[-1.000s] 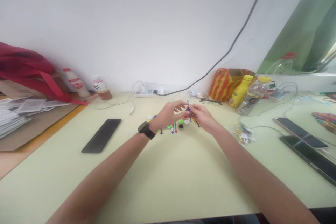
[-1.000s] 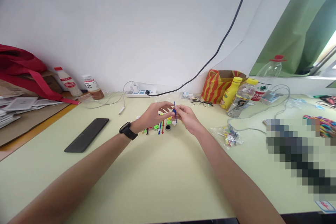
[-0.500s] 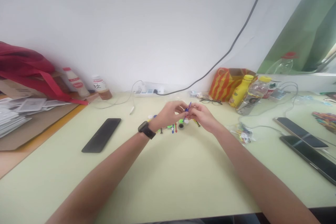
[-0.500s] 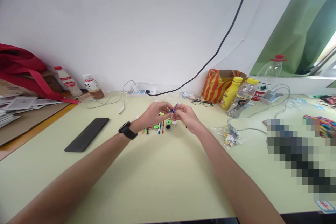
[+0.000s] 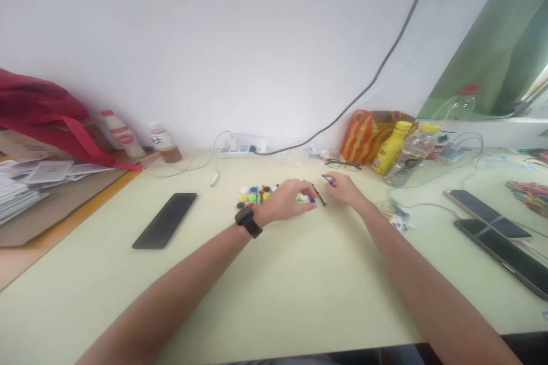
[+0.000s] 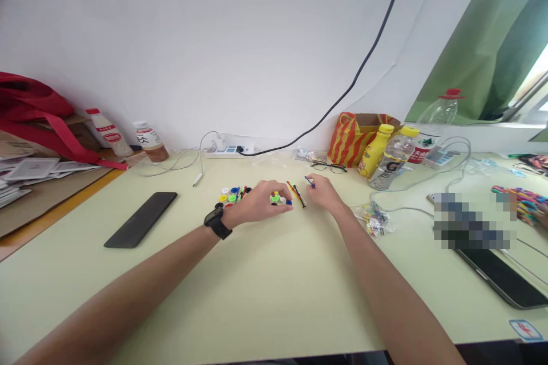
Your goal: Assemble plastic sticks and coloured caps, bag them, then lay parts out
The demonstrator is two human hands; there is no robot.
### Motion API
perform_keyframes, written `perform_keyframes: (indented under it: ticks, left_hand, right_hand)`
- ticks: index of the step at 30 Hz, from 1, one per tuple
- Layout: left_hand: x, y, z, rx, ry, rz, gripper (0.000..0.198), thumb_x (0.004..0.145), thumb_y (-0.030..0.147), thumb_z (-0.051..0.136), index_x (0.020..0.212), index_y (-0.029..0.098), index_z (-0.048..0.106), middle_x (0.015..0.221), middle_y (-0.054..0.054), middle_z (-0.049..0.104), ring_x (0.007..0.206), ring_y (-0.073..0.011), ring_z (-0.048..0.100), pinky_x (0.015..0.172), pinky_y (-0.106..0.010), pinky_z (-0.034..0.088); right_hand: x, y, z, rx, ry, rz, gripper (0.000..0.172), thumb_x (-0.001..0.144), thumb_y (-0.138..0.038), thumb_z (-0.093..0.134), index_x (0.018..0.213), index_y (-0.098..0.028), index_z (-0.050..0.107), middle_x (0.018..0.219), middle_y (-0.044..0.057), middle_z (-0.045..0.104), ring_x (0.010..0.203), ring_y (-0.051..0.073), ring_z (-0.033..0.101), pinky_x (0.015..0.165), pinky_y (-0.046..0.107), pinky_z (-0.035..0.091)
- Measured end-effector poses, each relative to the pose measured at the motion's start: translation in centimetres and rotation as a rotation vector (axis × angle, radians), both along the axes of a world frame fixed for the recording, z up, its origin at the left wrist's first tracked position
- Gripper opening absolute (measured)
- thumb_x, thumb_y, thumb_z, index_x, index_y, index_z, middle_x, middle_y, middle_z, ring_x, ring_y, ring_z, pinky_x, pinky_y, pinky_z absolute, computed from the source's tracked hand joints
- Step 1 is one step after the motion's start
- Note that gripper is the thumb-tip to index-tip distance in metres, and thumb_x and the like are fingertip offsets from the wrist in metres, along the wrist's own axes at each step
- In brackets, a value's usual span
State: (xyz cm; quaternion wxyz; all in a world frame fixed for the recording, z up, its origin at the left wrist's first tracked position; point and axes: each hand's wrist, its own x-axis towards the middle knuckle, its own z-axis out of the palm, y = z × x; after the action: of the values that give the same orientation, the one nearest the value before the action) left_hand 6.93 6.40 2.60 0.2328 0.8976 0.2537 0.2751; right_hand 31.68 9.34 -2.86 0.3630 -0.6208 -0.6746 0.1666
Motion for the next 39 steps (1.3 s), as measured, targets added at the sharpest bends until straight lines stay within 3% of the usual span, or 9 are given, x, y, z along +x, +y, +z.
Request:
perform_keyframes:
  ticks: [2,5,10,17,22,27,34,39]
  left_hand:
    - [0.5,-0.6,-0.9,0.034,0.064,-0.045,0.012,0.089,0.028,0.074,0.1,0.024,0.076,0.1,-0.004,0.076,0.099,-0.022,0.068,0.092,-0.033,0.051]
    - [0.7,-1.0,-1.8,0.069,0.17,-0.018,0.011,0.088,0.032,0.076,0.095,0.025,0.078,0.095,-0.005,0.071,0.098,-0.0239,0.066,0.088,-0.034,0.05]
    - [0.0,-0.3,-1.8,0.157,0.214,0.016,0.006,0.088,0.029,0.074,0.088,0.022,0.074,0.092,-0.007,0.069,0.102,-0.0267,0.062,0.086,-0.036,0.049]
    - [-0.6,0.4,-2.3,0.271,0.204,0.063,0.021,0.097,0.027,0.063,0.117,0.024,0.069,0.116,-0.007,0.073,0.119,-0.0291,0.058,0.1,-0.044,0.047]
    - [-0.7,0.5,-2.5,0.278,0.237,0.083,0.027,0.098,0.026,0.06,0.124,0.025,0.067,0.119,-0.007,0.073,0.122,-0.0301,0.057,0.101,-0.045,0.047]
    - [-0.6,0.4,-1.8,0.28,0.208,0.091,0.035,0.098,0.027,0.06,0.133,0.029,0.064,0.124,-0.007,0.071,0.122,-0.0304,0.057,0.103,-0.046,0.047]
    - [-1.0,1.3,-1.3,0.3,0.178,0.146,0.029,0.1,0.03,0.058,0.127,0.026,0.067,0.118,-0.007,0.074,0.119,-0.0297,0.06,0.103,-0.046,0.048]
    - [-1.4,2.0,-1.0,0.318,0.168,0.162,0.027,0.1,0.034,0.059,0.123,0.024,0.069,0.118,-0.008,0.074,0.116,-0.0289,0.062,0.1,-0.045,0.05]
  right_hand:
    - [0.2,0.1,-0.6,-0.026,-0.061,0.015,0.028,0.082,-0.016,0.063,0.108,-0.018,0.073,0.084,0.006,0.072,0.076,0.02,0.063,0.076,0.031,0.047]
    - [-0.3,0.1,-1.0,-0.046,-0.137,0.033,0.029,0.084,-0.021,0.067,0.112,-0.017,0.071,0.09,0.007,0.072,0.077,0.019,0.063,0.074,0.029,0.046]
    - [-1.6,-0.3,-0.7,-0.05,-0.223,0.115,0.026,0.086,-0.027,0.071,0.111,-0.02,0.072,0.103,0.008,0.071,0.086,0.019,0.064,0.077,0.028,0.045]
    - [-2.5,-1.0,-0.2,-0.081,-0.305,0.157,0.027,0.087,-0.014,0.065,0.113,-0.02,0.071,0.1,0.006,0.069,0.084,0.017,0.061,0.073,0.025,0.042]
    - [-2.7,-1.2,0.1,-0.131,-0.367,0.101,0.028,0.091,-0.018,0.062,0.119,-0.015,0.065,0.099,0.008,0.07,0.085,0.018,0.062,0.071,0.026,0.04]
    - [-3.3,-1.6,0.5,-0.183,-0.462,0.043,0.016,0.091,-0.01,0.056,0.104,-0.015,0.065,0.109,0.012,0.069,0.097,0.022,0.062,0.076,0.028,0.038]
    - [-4.8,-2.4,-0.2,-0.258,-0.572,-0.087,0.03,0.091,0.001,0.044,0.117,-0.007,0.056,0.122,0.025,0.06,0.114,0.034,0.057,0.089,0.037,0.04]
    - [-5.2,-2.8,-0.2,-0.256,-0.584,-0.098,0.035,0.091,0.002,0.043,0.123,-0.008,0.05,0.131,0.025,0.055,0.119,0.035,0.054,0.093,0.039,0.04]
